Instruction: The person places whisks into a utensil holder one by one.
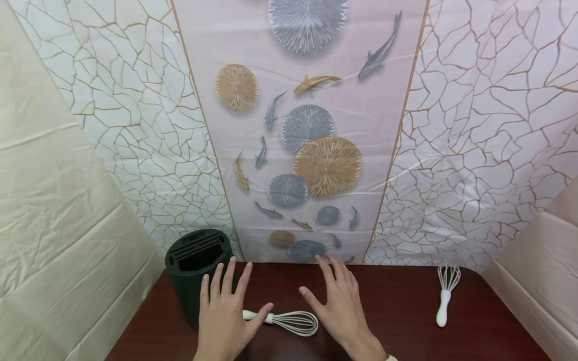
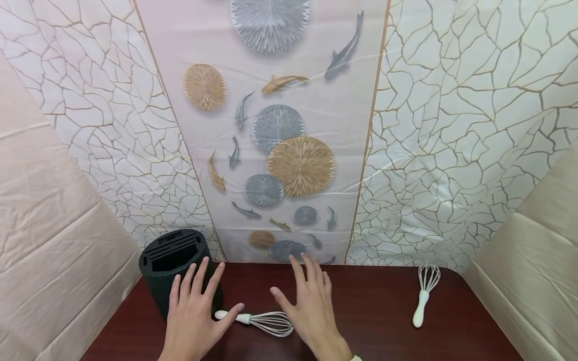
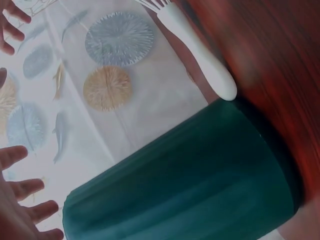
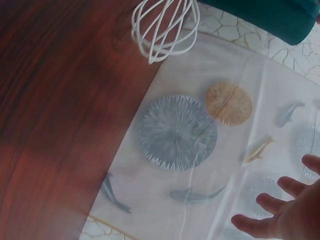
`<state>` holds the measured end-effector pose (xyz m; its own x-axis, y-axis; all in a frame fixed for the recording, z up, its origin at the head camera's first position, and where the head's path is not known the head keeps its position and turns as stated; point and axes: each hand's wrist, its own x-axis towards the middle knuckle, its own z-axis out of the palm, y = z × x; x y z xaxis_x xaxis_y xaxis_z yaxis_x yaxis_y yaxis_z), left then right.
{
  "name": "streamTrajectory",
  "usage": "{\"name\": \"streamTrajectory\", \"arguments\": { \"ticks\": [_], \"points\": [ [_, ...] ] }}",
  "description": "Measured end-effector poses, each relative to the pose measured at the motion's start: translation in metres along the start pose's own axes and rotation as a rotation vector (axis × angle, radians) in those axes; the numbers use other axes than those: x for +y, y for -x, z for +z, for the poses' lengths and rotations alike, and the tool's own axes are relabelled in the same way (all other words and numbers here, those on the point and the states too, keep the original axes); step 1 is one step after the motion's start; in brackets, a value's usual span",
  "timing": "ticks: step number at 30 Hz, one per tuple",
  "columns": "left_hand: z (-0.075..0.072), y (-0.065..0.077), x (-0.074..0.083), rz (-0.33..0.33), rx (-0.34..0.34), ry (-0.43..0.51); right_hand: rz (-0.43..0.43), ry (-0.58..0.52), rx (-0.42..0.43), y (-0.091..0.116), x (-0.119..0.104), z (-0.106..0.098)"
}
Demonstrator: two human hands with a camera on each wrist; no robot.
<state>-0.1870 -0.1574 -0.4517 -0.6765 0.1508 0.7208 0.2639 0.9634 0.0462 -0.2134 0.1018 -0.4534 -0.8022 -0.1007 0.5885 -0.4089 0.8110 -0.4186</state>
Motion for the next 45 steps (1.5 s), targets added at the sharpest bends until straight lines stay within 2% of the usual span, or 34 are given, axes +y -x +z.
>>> {"name": "streamTrajectory", "arguments": {
  "ticks": [4, 10, 18, 28, 35, 39, 45],
  "points": [
    [-0.002, -0.002, -0.003, 0.021, 0.06, 0.01, 0.0, -0.058, 0.023, -0.001, -0.004, 0.004],
    [-0.007, -0.003, -0.009, 0.039, 0.116, 0.052, -0.011, -0.098, 0.015, -0.003, -0.01, 0.011],
    [-0.017, -0.004, -0.019, 0.039, 0.154, 0.043, -0.047, -0.127, 0.006, -0.011, -0.021, 0.02],
    [-0.03, -0.005, -0.04, -0.018, 0.214, 0.032, -0.067, -0.209, -0.095, -0.021, -0.046, 0.03],
    [-0.031, -0.007, -0.049, -0.035, 0.234, 0.024, -0.076, -0.264, -0.127, -0.026, -0.057, 0.037],
    [-0.03, -0.006, -0.055, -0.072, 0.245, 0.07, -0.09, -0.298, -0.137, -0.029, -0.06, 0.041],
    [-0.026, -0.003, -0.064, -0.158, 0.292, 0.199, -0.099, -0.364, -0.192, -0.039, -0.065, 0.041]
  ]
}}
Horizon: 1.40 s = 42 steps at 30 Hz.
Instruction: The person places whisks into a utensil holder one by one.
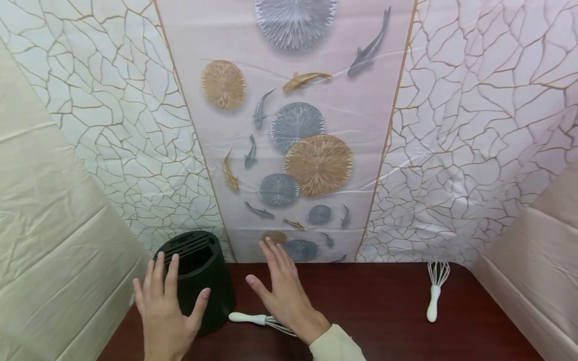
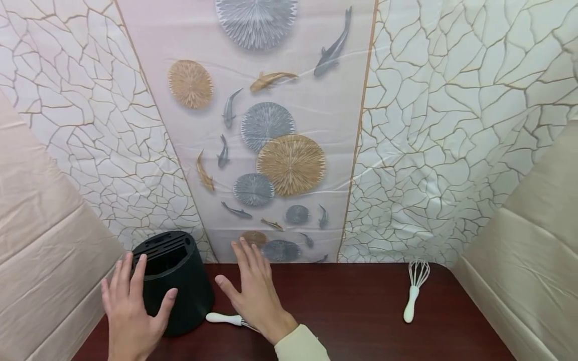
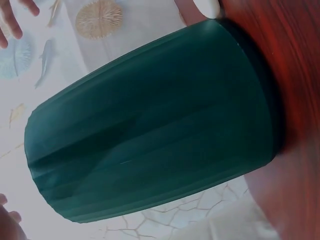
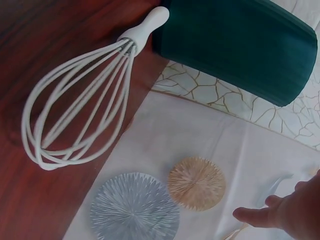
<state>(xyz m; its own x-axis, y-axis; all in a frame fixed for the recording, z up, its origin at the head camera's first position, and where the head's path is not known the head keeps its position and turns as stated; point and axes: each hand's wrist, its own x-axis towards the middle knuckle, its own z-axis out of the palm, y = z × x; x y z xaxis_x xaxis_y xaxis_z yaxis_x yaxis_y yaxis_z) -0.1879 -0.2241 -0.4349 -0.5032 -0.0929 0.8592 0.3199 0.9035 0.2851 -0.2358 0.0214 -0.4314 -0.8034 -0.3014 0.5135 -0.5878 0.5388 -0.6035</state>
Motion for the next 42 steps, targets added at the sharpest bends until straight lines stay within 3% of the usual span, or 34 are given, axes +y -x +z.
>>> {"name": "streamTrajectory", "arguments": {
  "ticks": [5, 11, 15, 22, 28, 35, 42],
  "points": [
    [0.003, 0.005, -0.007, -0.092, 0.038, 0.094, -0.015, -0.035, -0.069, -0.009, -0.004, -0.003],
    [0.004, 0.006, -0.011, -0.258, 0.059, 0.246, -0.051, -0.036, -0.104, -0.021, -0.012, -0.008],
    [0.004, 0.006, -0.008, -0.357, 0.053, 0.268, -0.042, -0.052, -0.16, -0.03, -0.018, -0.01],
    [0.006, 0.002, -0.011, -0.48, 0.061, 0.288, 0.043, -0.196, -0.299, -0.048, -0.026, 0.001],
    [0.012, -0.003, -0.021, -0.514, 0.038, 0.311, 0.084, -0.288, -0.352, -0.065, -0.028, 0.015],
    [0.024, -0.008, -0.039, -0.467, 0.053, 0.396, 0.167, -0.456, -0.377, -0.069, -0.023, 0.033],
    [0.028, -0.007, -0.05, -0.437, 0.009, 0.361, 0.254, -0.54, -0.401, -0.067, -0.012, 0.056]
  ]
}}
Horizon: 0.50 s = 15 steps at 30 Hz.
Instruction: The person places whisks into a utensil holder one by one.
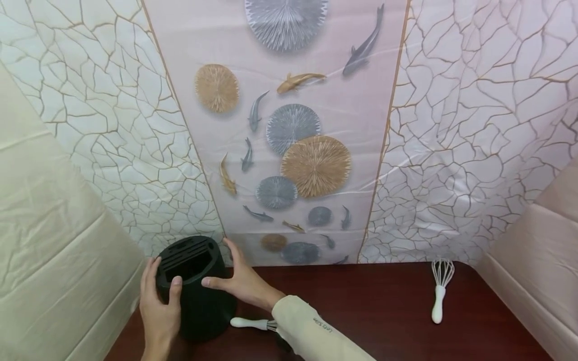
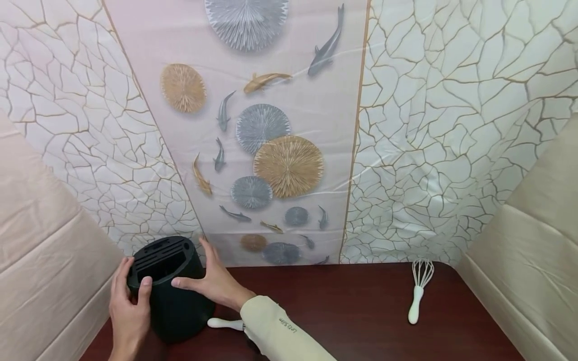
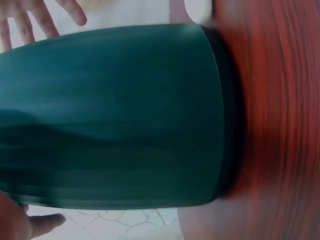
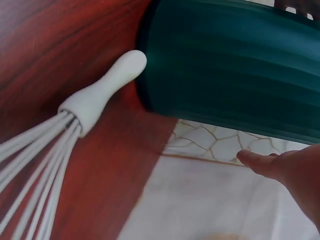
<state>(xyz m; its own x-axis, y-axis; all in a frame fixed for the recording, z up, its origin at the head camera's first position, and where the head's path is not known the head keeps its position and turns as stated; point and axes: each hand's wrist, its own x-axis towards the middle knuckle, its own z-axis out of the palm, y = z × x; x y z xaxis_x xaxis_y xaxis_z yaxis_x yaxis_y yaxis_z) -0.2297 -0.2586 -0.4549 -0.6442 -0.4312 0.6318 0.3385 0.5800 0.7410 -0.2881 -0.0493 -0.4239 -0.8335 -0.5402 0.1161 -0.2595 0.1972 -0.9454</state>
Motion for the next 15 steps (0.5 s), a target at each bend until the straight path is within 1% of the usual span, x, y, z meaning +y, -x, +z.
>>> {"name": "streamTrajectory", "arguments": {
  "ticks": [3, 6, 10, 15],
  "points": [
    [-0.001, 0.001, -0.004, -0.005, -0.009, -0.003, 0.047, -0.032, -0.018, -0.005, 0.009, 0.008],
    [-0.002, -0.002, -0.007, 0.002, -0.019, -0.009, 0.066, -0.073, -0.021, -0.009, 0.016, 0.015],
    [-0.002, -0.006, -0.01, -0.002, -0.043, -0.016, 0.026, -0.125, -0.015, -0.012, 0.026, 0.022],
    [-0.002, -0.007, -0.009, -0.038, -0.065, -0.029, -0.021, -0.13, -0.009, -0.016, 0.031, 0.028]
  ]
}}
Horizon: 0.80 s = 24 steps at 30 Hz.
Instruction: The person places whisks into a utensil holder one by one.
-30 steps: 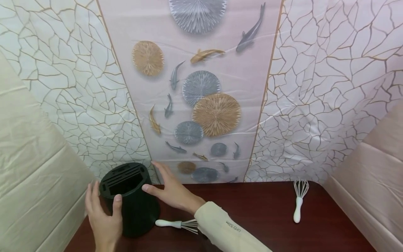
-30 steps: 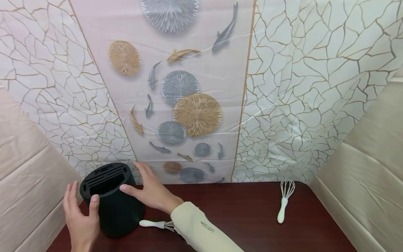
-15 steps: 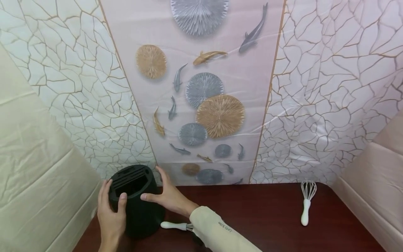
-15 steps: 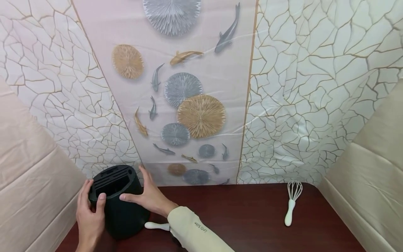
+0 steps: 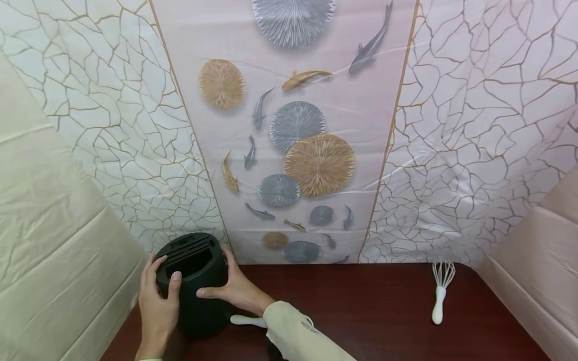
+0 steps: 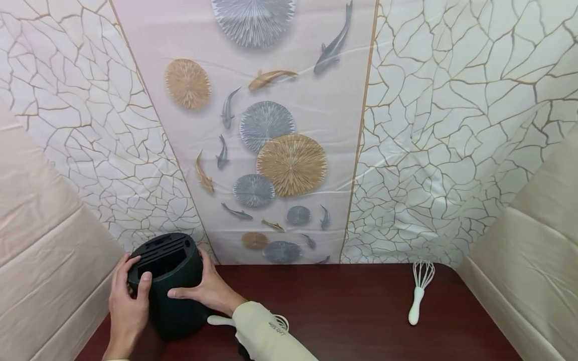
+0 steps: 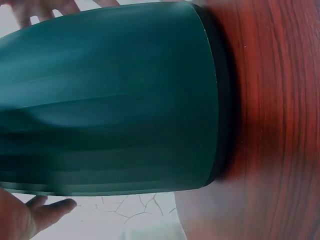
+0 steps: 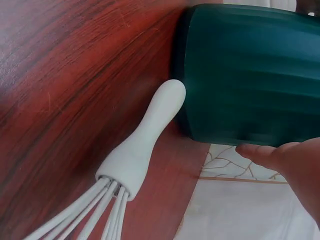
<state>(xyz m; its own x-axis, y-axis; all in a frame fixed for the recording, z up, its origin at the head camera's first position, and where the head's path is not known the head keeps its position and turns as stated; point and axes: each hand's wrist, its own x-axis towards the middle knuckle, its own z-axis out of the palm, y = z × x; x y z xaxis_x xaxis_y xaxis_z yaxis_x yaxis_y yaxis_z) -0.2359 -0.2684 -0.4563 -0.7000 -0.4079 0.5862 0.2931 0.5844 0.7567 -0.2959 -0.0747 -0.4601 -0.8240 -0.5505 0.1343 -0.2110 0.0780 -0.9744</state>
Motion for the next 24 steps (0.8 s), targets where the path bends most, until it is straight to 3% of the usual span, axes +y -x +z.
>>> {"name": "streamTrajectory", "arguments": {
  "ticks": [5, 13, 24],
  "points": [
    [-0.0046, -0.0009, 0.0015, -0.02, -0.025, -0.017, -0.056, -0.022, 0.026, -0.0031, 0.0007, 0.0051],
    [-0.0072, -0.001, 0.0009, -0.017, -0.056, -0.006, -0.057, -0.025, 0.073, -0.0016, 0.0018, 0.0085],
    [-0.0007, -0.0085, 0.0029, 0.038, -0.101, 0.038, -0.067, -0.047, 0.126, 0.0018, -0.0013, 0.0027]
  ]
}}
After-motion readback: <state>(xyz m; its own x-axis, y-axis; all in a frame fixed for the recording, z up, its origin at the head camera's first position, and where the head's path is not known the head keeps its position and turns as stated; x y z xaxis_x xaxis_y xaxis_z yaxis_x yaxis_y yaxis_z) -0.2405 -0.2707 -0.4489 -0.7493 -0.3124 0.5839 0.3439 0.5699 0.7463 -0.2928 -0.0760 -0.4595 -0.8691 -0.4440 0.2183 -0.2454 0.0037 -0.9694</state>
